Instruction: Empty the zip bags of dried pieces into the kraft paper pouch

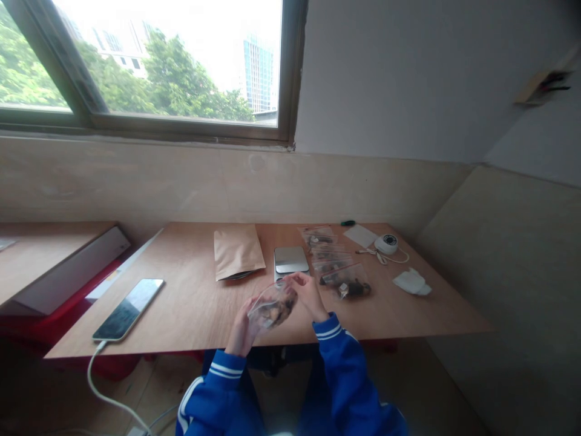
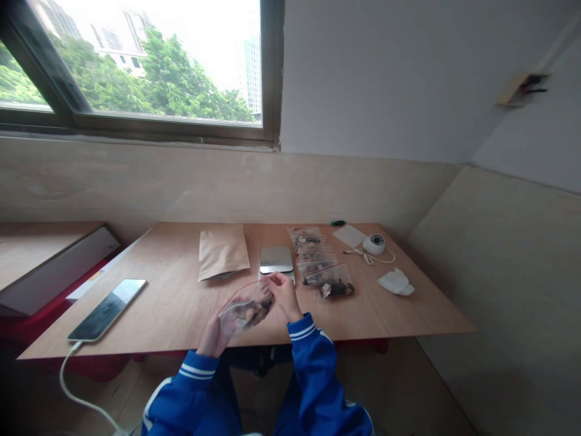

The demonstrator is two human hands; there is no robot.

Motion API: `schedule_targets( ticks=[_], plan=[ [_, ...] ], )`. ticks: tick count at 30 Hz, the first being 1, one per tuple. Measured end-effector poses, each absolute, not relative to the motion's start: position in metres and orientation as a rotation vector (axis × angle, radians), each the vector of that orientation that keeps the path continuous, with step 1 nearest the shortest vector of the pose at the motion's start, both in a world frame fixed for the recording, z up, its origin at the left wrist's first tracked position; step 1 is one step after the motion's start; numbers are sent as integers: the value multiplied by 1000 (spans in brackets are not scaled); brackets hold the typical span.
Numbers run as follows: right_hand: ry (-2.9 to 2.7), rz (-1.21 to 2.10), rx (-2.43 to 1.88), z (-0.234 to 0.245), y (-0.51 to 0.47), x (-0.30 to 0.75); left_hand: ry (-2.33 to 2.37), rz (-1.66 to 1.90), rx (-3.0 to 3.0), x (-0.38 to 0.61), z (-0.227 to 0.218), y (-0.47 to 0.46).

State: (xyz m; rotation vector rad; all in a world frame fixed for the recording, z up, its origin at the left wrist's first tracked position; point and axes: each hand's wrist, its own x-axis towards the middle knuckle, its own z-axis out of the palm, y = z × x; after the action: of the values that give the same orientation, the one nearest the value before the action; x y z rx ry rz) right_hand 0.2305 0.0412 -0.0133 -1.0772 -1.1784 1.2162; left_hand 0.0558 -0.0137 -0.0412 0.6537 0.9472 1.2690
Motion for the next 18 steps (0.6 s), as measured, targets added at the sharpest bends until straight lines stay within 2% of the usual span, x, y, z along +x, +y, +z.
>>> schedule_targets(
  ticks=[4,9,18],
  plan=[
    [-978,984,-1156,1,40,239,805,1202,652,53,-40,-12],
    [-1281,1014,-1099,12,29,236,1067,1297,938,58,-39,-9],
    [-1181,961,-1169,-35,37,237,1152,1352,1031,59,-40,1]
  ],
)
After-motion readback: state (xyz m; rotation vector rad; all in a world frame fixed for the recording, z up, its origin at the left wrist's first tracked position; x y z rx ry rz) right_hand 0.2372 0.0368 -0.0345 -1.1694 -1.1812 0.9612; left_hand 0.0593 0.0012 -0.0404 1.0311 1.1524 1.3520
